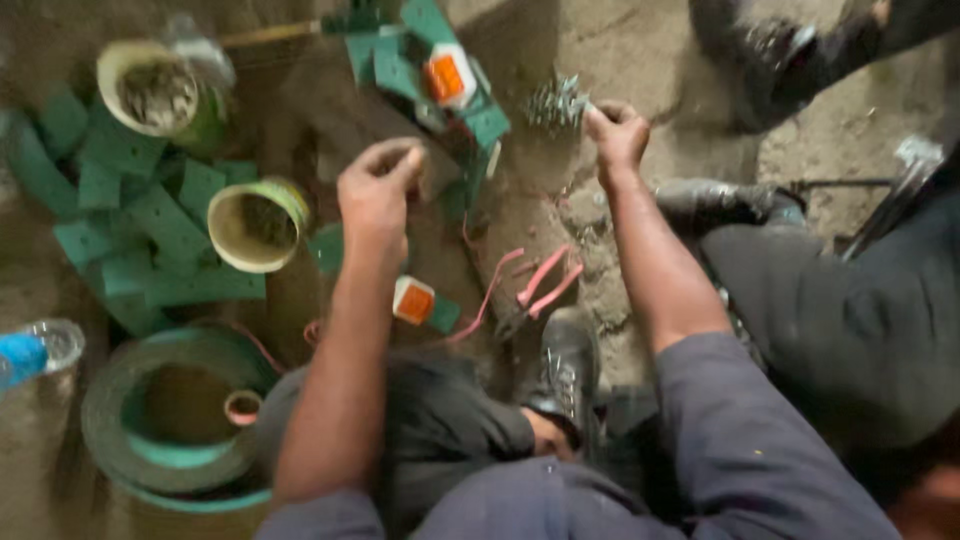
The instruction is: The person sits on the floor and assembles small electrical components by inserting wires into green plastic bases and securing them with screws. They repeatedly pick up parts, connect wires, and tighten fasteners using a screwdriver.
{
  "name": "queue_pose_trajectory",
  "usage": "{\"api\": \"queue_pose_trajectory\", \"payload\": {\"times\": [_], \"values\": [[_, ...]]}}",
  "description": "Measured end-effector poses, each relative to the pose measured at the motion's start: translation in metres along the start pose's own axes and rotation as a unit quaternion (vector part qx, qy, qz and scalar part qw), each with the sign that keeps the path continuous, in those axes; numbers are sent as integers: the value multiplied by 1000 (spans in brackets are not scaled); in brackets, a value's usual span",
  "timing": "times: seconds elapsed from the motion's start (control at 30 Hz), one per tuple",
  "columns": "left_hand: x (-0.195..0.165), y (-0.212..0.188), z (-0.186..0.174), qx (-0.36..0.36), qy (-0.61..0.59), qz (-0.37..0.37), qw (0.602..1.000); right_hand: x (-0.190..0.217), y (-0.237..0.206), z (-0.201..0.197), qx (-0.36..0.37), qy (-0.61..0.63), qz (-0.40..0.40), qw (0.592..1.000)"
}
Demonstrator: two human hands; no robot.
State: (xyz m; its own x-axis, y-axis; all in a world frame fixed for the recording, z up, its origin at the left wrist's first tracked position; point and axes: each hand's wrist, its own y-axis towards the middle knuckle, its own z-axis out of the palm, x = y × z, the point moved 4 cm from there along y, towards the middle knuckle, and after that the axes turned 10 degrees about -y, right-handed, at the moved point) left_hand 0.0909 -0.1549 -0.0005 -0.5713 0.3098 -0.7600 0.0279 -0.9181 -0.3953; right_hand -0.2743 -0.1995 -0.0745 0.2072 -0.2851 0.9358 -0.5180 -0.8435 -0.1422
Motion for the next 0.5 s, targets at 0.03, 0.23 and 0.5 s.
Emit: {"api": "queue_pose_trajectory", "payload": {"times": [0.03, 0.23, 0.5], "values": [[1, 1, 0, 1, 12, 10, 1000, 3, -16, 3, 28, 64, -6, 998], [18, -10, 20, 79, 39, 59, 994, 33, -155, 51, 165, 219, 4, 962], [13, -32, 36, 145, 134, 122, 973, 60, -202, 66, 142, 217, 15, 966]]}}
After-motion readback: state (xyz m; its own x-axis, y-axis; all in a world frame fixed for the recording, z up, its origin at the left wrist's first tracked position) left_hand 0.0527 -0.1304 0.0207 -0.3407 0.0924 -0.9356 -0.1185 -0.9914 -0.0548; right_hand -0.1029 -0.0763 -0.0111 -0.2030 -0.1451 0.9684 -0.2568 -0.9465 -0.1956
